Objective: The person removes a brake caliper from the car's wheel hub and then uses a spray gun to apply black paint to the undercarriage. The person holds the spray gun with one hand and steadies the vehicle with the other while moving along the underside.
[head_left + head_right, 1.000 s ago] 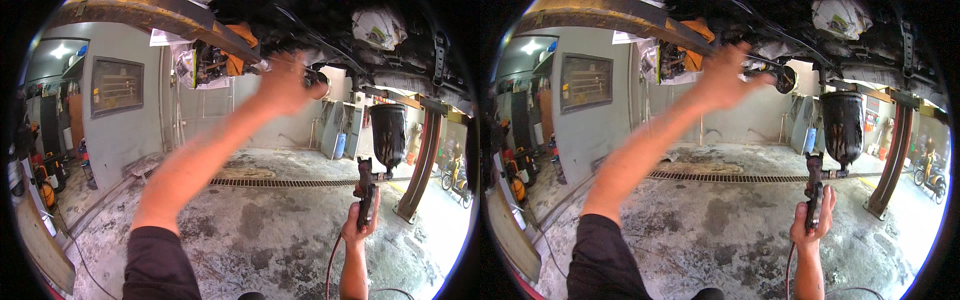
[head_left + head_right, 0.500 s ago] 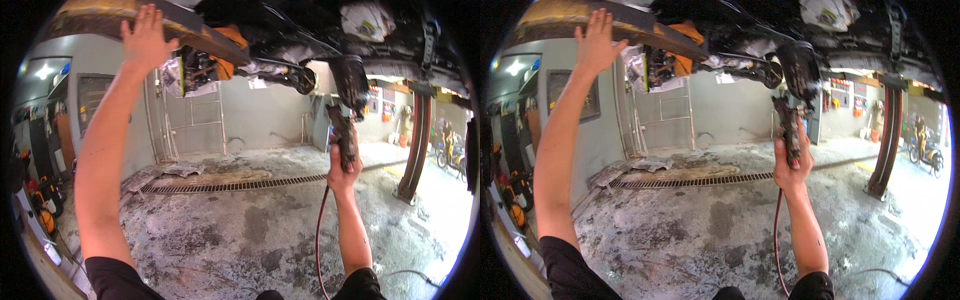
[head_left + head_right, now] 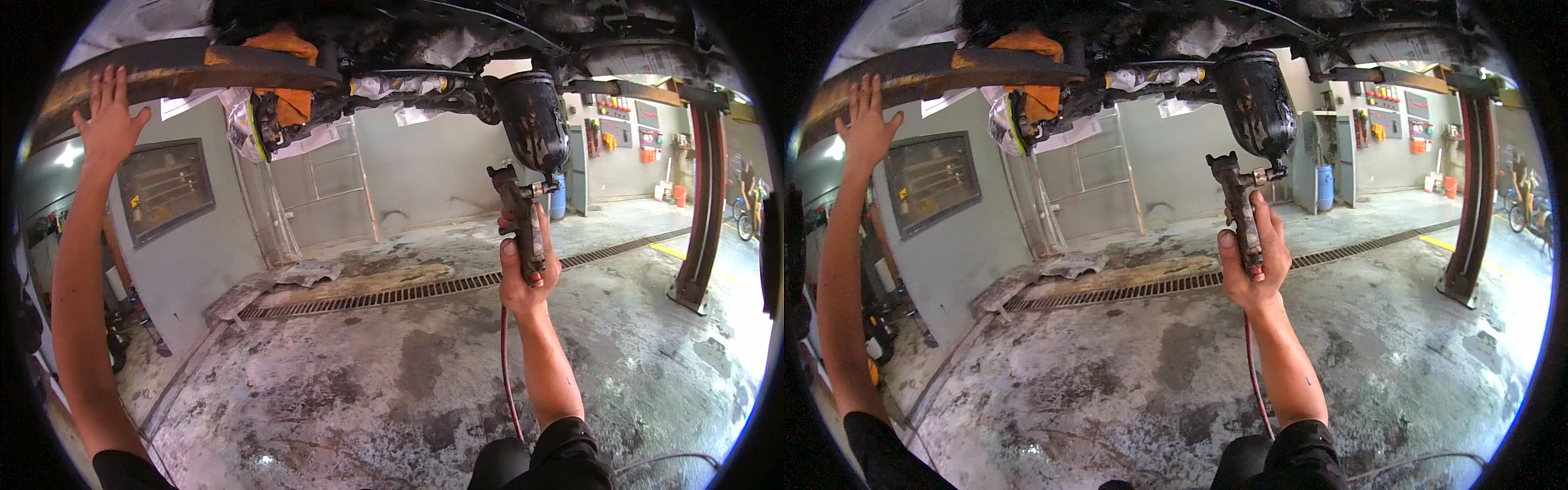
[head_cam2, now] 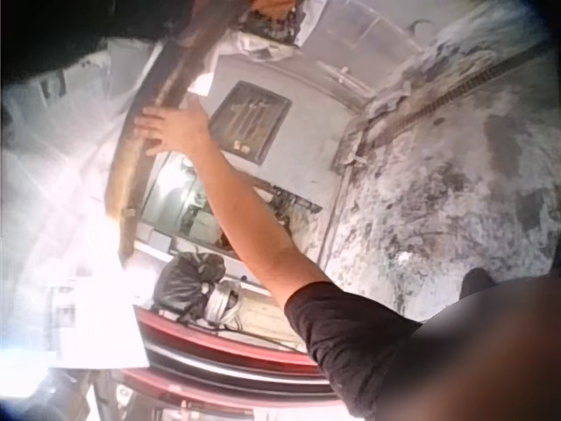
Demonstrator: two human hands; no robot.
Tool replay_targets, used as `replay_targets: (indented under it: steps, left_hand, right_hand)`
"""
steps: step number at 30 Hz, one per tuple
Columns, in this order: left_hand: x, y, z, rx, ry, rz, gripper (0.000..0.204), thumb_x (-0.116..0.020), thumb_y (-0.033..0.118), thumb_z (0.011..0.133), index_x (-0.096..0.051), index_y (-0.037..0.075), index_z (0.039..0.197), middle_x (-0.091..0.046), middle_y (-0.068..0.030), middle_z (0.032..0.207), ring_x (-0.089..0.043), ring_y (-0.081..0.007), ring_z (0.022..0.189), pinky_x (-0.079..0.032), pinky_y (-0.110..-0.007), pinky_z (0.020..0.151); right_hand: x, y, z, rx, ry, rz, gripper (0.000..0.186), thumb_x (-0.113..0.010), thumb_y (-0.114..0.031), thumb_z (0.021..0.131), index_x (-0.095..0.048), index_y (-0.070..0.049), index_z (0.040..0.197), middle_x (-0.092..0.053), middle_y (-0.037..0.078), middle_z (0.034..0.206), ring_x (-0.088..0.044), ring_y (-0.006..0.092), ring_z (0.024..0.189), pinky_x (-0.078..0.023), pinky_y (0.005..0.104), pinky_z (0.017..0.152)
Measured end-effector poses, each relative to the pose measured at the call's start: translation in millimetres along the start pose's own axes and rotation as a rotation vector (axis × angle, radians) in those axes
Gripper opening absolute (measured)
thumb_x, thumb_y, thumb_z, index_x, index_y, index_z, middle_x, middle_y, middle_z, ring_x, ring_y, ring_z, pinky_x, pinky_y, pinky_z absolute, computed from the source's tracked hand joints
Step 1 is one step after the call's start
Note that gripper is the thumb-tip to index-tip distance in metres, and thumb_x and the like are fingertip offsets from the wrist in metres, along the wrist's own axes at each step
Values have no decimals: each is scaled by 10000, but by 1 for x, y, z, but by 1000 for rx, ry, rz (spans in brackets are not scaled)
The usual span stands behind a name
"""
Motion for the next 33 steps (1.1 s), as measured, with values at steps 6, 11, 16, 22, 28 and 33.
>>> replay_targets:
  steps: [6, 11, 16, 22, 28, 33]
  left_hand:
    - [13, 23, 12, 111, -132, -37, 897, -648, 528, 913, -197, 252, 1638, -122, -68, 1719, -112, -298, 1583, -209, -767, 1138]
    - [9, 50, 9, 92, -217, -107, 870, -640, 524, 920, -217, 261, 1634, -128, -106, 1713, -140, -338, 1574, -255, -732, 1146]
    - [15, 53, 16, 130, -276, -38, 860, -640, 521, 921, -231, 256, 1630, -141, -119, 1709, -141, -349, 1572, -265, -722, 1148]
    - [17, 54, 10, 8, -192, -23, 847, -648, 486, 911, -250, 259, 1624, -172, -115, 1702, -152, -332, 1572, -266, -717, 1152]
    - [0, 18, 19, 4, -83, 47, 920, -693, 392, 866, -174, 397, 1625, -117, -9, 1720, -139, -283, 1579, -267, -713, 1162]
    - [-7, 17, 1, -180, 480, -250, 986, -746, 332, 845, -138, 487, 1605, -147, 36, 1712, -185, -278, 1568, -289, -718, 1155]
  right_hand:
    - [23, 59, -5, 4, 26, 89, 588, -701, -123, 929, -481, 101, 1426, -713, 219, 1091, -672, 305, 994, -541, 387, 874]
    - [25, 70, 9, -24, 22, 205, 614, -698, -121, 941, -446, 95, 1458, -709, 236, 1111, -691, 284, 988, -545, 368, 867]
    - [9, 57, 34, -65, 9, 245, 646, -726, -91, 926, -433, 87, 1473, -708, 220, 1141, -693, 253, 1001, -540, 342, 879]
    - [-35, 57, 61, -93, 58, 314, 645, -725, -69, 925, -439, 48, 1491, -717, 169, 1107, -684, 233, 975, -533, 333, 878]
    - [-73, 38, 78, -7, 65, 139, 630, -731, -139, 942, -468, -13, 1501, -692, 120, 1022, -636, 222, 859, -514, 337, 785]
    - [-106, -4, 80, -36, 74, 6, 599, -726, -176, 953, -498, -23, 1485, -677, 103, 944, -592, 197, 796, -482, 321, 712]
Point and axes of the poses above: each hand's wrist, its own z-axis towards the middle knuckle, its own x-axis out of the back of the hand, y = z × x, the point moved 4 cm from there along z, towards the middle knuckle
